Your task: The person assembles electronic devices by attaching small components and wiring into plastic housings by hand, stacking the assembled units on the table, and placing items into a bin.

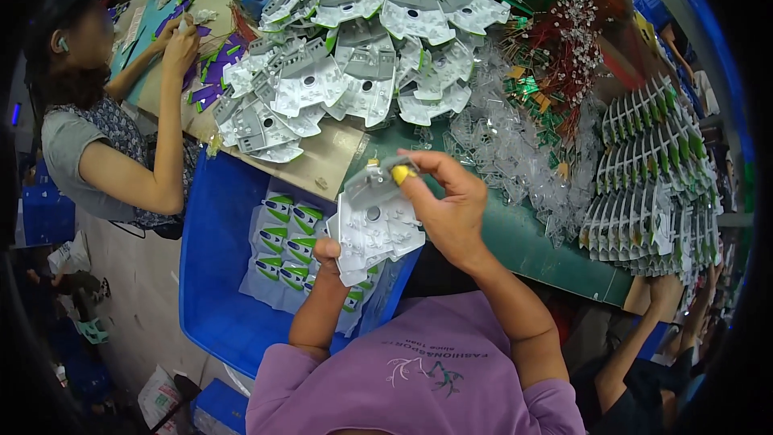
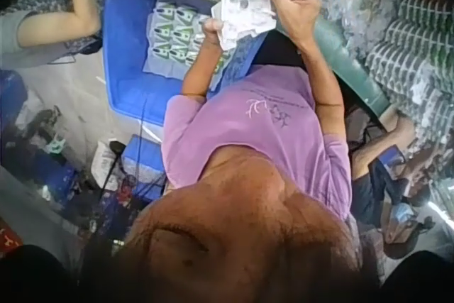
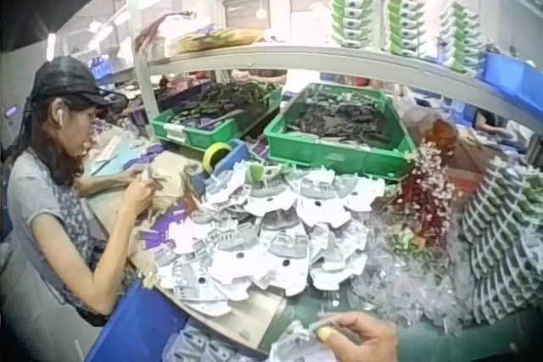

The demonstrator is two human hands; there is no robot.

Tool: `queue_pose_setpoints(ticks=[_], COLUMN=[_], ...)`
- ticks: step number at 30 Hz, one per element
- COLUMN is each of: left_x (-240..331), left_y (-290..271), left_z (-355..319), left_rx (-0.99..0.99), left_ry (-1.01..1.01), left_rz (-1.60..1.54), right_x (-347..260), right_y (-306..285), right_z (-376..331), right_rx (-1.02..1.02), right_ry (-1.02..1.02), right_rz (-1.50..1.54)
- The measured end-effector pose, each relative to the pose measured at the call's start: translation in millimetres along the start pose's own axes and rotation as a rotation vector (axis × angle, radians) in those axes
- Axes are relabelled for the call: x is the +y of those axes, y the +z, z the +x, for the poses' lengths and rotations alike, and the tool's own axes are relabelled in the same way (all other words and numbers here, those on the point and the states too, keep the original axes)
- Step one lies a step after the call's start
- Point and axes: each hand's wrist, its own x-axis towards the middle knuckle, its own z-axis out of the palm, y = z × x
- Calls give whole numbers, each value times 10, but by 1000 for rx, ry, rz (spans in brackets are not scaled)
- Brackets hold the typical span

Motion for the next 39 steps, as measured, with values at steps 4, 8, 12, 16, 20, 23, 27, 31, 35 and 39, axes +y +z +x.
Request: queue_pose_setpoints(ticks=[4, 8, 12, 16, 20, 23, 27, 31, 35, 39], left_x=[-10, -22, -167, -136, -98, -195, -145, -62, 75, 48], left_y=[65, -149, -192, -162, 21, 104, 230, 295, 377, 284], left_z=[-19, -130, -192, -246, -124, 54, 305, 397, 497, 613], left_rx=[-33, 174, 236, 217, -85, -180, -143, -129, -161, -67], left_ry=[34, -135, 383, 924, 672, 488, 292, 203, 152, 250], left_rz=[233, 209, 735, 1423, 2054, 2227, 2288, 2317, 2184, 2269], right_x=[105, 407, 718, 519, 172, 267, 190, 247, 271, -80], right_y=[-158, -295, -315, -235, -703, -1164, -1122, -1040, -1113, -916], right_z=[70, 136, 315, 444, 728, 1419, 1711, 1346, 1065, 1116], right_rx=[-146, -110, 146, 224, 298, 195, 132, 71, 57, 156], right_ry=[150, 228, 19, -212, -487, -646, -418, -459, -586, -656], right_rz=[-60, 60, -114, -384, -723, -984, -1311, -1228, -1092, -1100])
